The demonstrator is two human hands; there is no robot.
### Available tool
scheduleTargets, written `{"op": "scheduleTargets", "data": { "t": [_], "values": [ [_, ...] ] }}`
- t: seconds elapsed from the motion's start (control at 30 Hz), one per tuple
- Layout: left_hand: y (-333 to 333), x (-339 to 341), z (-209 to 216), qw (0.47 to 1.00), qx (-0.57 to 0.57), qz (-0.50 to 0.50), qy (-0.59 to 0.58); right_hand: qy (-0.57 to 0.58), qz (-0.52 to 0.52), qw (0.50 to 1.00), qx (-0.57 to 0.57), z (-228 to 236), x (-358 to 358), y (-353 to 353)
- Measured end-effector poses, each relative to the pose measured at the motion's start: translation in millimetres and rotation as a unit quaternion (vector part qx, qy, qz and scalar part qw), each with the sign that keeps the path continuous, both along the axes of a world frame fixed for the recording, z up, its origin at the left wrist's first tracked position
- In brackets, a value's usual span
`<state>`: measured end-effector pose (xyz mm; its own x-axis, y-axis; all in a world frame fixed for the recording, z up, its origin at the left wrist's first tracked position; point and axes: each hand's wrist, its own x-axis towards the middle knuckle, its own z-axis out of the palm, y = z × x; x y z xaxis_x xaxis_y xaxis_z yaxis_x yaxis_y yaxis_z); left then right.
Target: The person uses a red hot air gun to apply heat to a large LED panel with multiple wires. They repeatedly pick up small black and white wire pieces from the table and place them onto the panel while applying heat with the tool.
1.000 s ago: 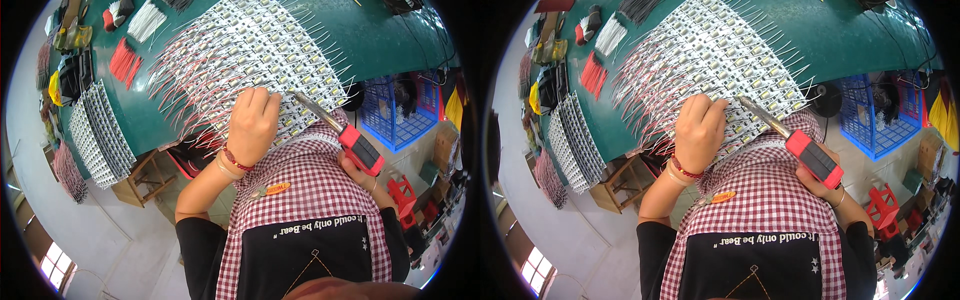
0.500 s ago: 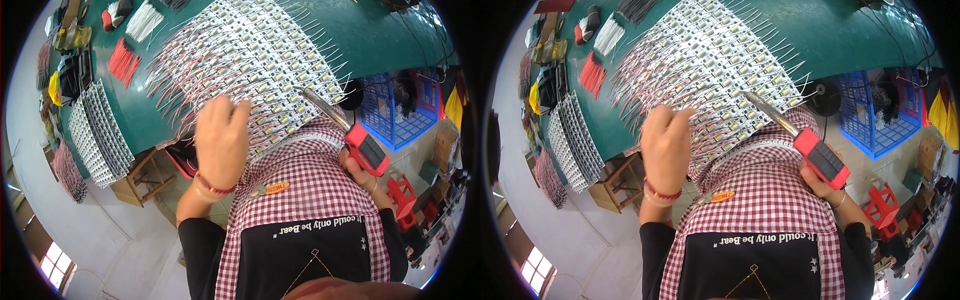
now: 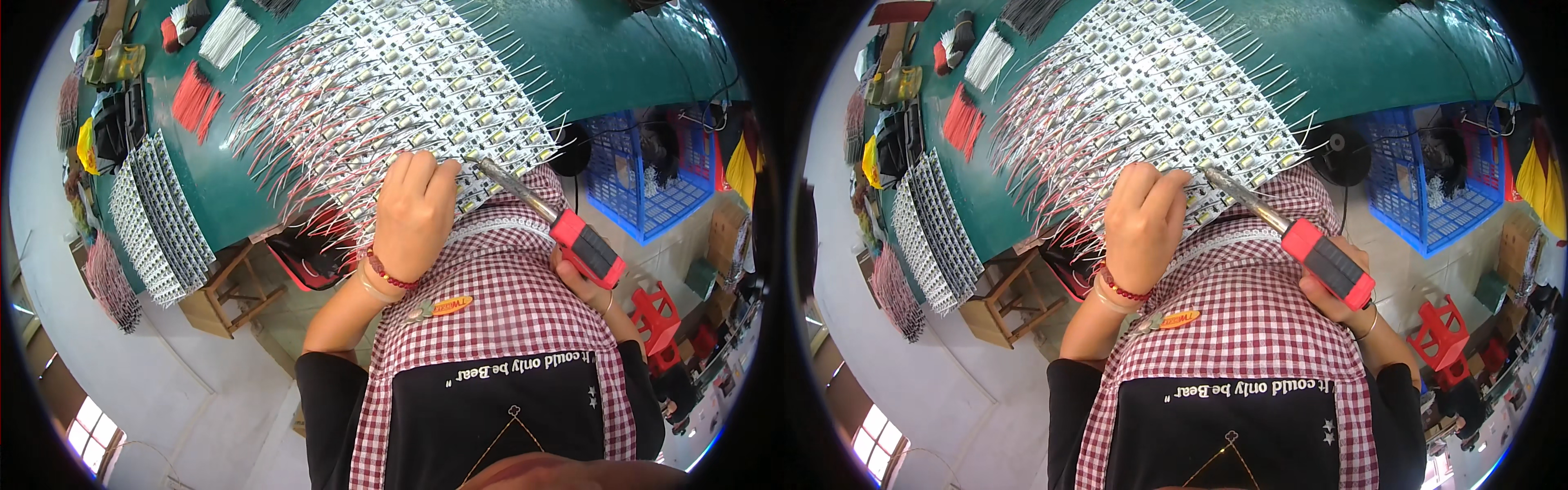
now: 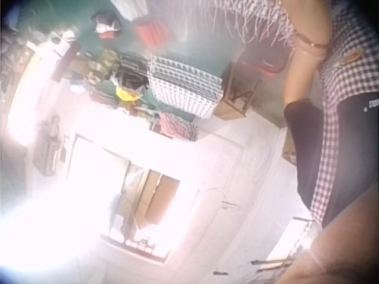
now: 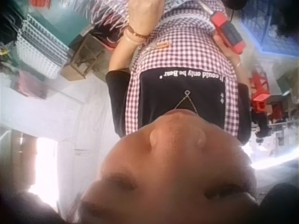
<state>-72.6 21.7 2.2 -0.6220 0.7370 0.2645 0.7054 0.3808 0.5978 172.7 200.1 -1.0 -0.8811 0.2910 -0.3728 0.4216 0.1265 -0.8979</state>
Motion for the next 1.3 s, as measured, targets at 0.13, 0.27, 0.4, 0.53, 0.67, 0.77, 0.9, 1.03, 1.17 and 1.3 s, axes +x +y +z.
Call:
{"op": "scheduleTargets", "data": {
  "t": [0.13,0.27,0.4,0.53,0.67,0.77,0.9,1.03,1.17,1.3],
  "values": [
    [2,0,2,1.0,0.008,0.015,-0.009,0.039,0.002,0.999,0.024,2,-7,-1],
    [3,-1,5,0.999,0.005,0.026,-0.019,0.054,0.011,0.998,0.039,10,-16,0],
    [4,-1,7,0.999,-0.005,0.03,-0.031,0.117,0.057,0.983,0.129,12,-24,3],
    [5,-4,8,0.999,-0.005,0.026,-0.031,0.083,0.028,0.994,0.063,12,-18,0],
    [5,-5,9,0.999,-0.015,0.026,-0.033,0.054,0.001,0.999,0.006,11,-15,-1],
    [5,-5,8,0.999,-0.019,0.026,-0.033,0.064,0.026,0.996,0.049,17,-23,0],
    [6,-4,7,0.999,-0.02,0.026,-0.031,0.121,0.046,0.983,0.132,15,-29,0],
    [7,-5,9,0.999,-0.019,0.022,-0.032,0.048,0.027,0.996,0.07,9,-12,-1],
    [7,-4,9,0.999,-0.025,0.022,-0.031,0.001,-0.005,1.0,0.009,3,0,0],
    [6,-5,12,0.998,-0.049,0.026,-0.015,0.003,-0.03,0.999,0.014,2,1,-1]
  ]
}}
